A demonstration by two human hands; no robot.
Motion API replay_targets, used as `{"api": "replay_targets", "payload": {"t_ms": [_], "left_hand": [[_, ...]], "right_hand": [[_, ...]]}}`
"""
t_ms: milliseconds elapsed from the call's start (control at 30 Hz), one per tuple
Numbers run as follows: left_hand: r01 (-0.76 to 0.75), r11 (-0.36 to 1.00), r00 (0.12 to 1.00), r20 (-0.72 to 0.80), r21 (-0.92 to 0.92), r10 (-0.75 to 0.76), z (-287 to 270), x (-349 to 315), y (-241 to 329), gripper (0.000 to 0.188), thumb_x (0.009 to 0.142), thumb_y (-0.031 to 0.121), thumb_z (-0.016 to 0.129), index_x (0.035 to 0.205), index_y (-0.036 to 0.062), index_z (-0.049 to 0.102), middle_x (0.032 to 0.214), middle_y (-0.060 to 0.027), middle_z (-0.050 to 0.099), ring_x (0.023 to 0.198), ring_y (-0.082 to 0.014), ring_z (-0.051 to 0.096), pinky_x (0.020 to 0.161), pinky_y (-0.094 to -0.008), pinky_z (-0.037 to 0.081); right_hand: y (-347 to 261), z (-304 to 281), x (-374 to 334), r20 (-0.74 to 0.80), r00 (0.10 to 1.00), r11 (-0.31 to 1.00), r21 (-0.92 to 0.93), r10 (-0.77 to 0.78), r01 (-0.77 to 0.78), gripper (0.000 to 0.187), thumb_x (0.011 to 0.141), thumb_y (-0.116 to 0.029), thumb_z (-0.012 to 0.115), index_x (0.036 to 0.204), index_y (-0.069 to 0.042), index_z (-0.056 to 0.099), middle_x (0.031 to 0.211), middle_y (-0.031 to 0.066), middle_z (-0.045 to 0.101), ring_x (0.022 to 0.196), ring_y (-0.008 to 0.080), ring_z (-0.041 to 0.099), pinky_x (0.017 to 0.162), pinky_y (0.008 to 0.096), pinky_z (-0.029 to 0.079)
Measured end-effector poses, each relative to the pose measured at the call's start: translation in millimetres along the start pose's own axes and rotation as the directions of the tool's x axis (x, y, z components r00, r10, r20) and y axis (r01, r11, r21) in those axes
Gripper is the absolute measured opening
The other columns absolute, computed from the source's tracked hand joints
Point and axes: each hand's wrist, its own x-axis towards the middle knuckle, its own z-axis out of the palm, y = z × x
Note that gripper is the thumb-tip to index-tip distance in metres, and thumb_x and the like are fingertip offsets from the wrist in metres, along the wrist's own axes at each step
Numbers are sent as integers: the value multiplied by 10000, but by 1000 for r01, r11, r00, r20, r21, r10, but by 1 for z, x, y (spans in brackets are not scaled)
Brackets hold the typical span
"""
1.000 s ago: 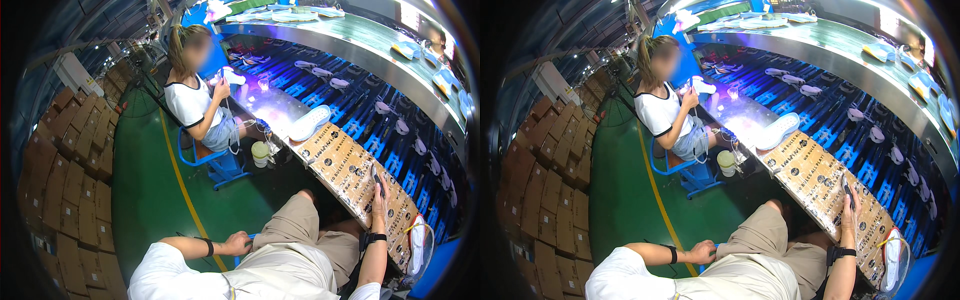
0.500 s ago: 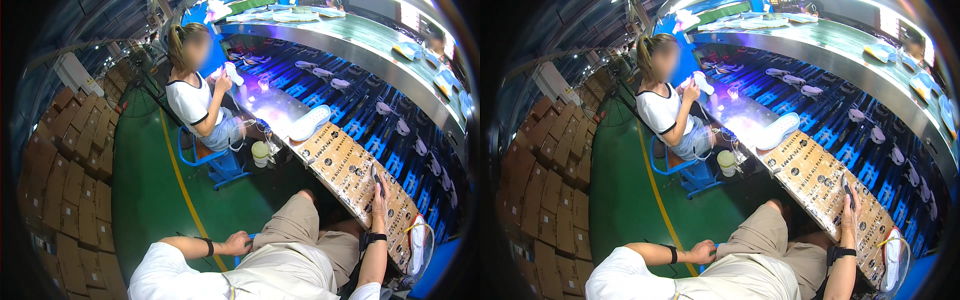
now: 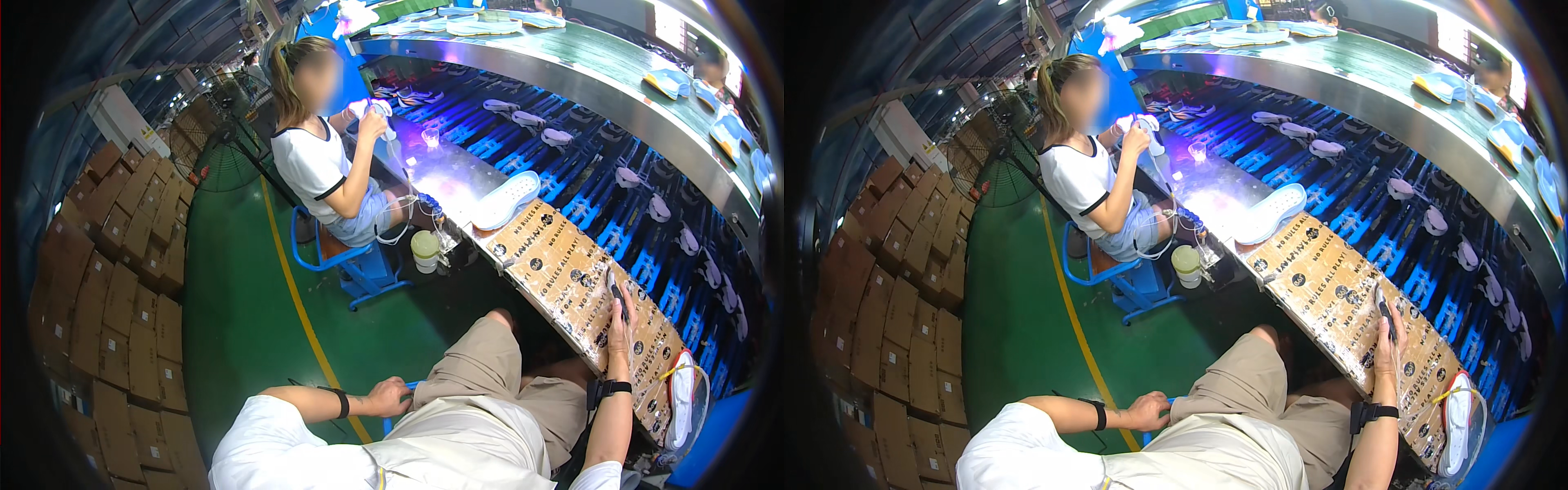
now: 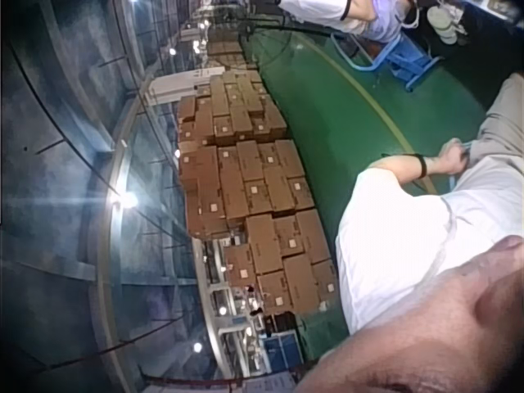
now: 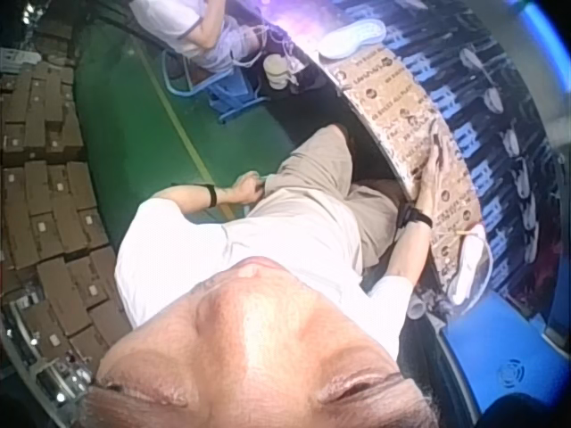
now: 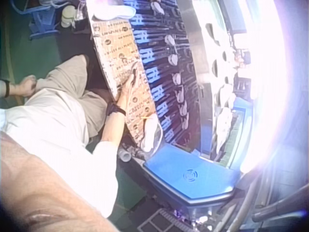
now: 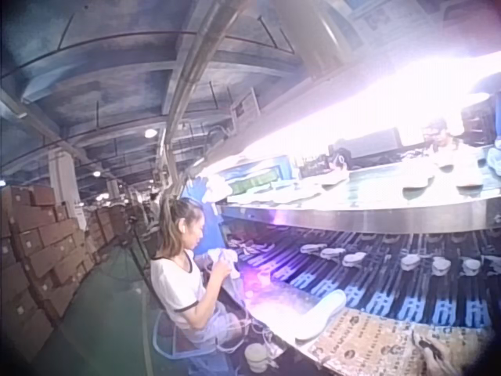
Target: Applying glue or adhesive to shoe outsoles using a handheld brush tool connected to a supply line.
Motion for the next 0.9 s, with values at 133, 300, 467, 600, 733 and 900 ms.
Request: {"api": "replay_targets", "payload": {"t_ms": [133, 300, 467, 600, 733, 900], "left_hand": [[-4, 1000, 1000, -1, 11, 4, 1, 0, -1, 337, 853, 273, 682, 1095, 64, 784, 1006, -162, 744, 1105, -331, 659, 953, -446, 560], [-11, 1000, 1000, -13, 0, 11, 3, 1, -4, 338, 853, 273, 677, 1094, 62, 784, 1019, -164, 745, 1112, -333, 657, 956, -449, 559], [-6, 1000, 1000, -19, -5, 6, 3, 1, -5, 340, 852, 275, 675, 1093, 62, 785, 1010, -164, 746, 1110, -337, 658, 951, -451, 561], [-15, 1000, 999, -33, -12, 14, 4, 1, -4, 338, 847, 274, 675, 1087, 63, 787, 983, -166, 743, 1088, -342, 664, 939, -455, 564], [-7, 999, 1000, -13, -34, 6, 1, 1, -4, 344, 829, 274, 697, 1087, 59, 772, 1035, -185, 728, 1094, -367, 668, 932, -477, 558], [-18, 1000, 998, -52, -15, 17, 2, 0, -4, 332, 847, 271, 676, 1084, 66, 786, 979, -166, 740, 1077, -343, 666, 934, -457, 563]], "right_hand": [[2, -1, 1, 0, 1000, 1000, 2, 5, -5, 433, 1012, -256, 617, 1396, -60, 646, 914, 42, 681, 780, 124, 582, 737, 286, 478], [-2, 1, 2, 4, 1000, 1000, 1, -9, 9, 433, 1009, -252, 618, 1392, -52, 646, 934, 51, 689, 789, 131, 587, 750, 293, 483], [-3, 0, 2, 7, 1000, 1000, -11, -10, 10, 430, 1007, -246, 620, 1386, -43, 648, 958, 61, 698, 798, 135, 592, 759, 296, 486], [-1, -1, 3, 16, 1000, 1000, -22, -5, 6, 427, 1007, -238, 618, 1384, -39, 647, 1003, 74, 711, 823, 144, 604, 790, 299, 493], [2, 0, 4, 10, 1000, 1000, -31, -4, 4, 426, 1006, -227, 618, 1386, -38, 645, 1072, 92, 723, 866, 159, 622, 842, 308, 501], [4, 0, 5, 12, 1000, 999, -38, -18, 19, 423, 1005, -223, 618, 1386, -40, 646, 1090, 99, 725, 877, 164, 629, 853, 312, 503]]}}
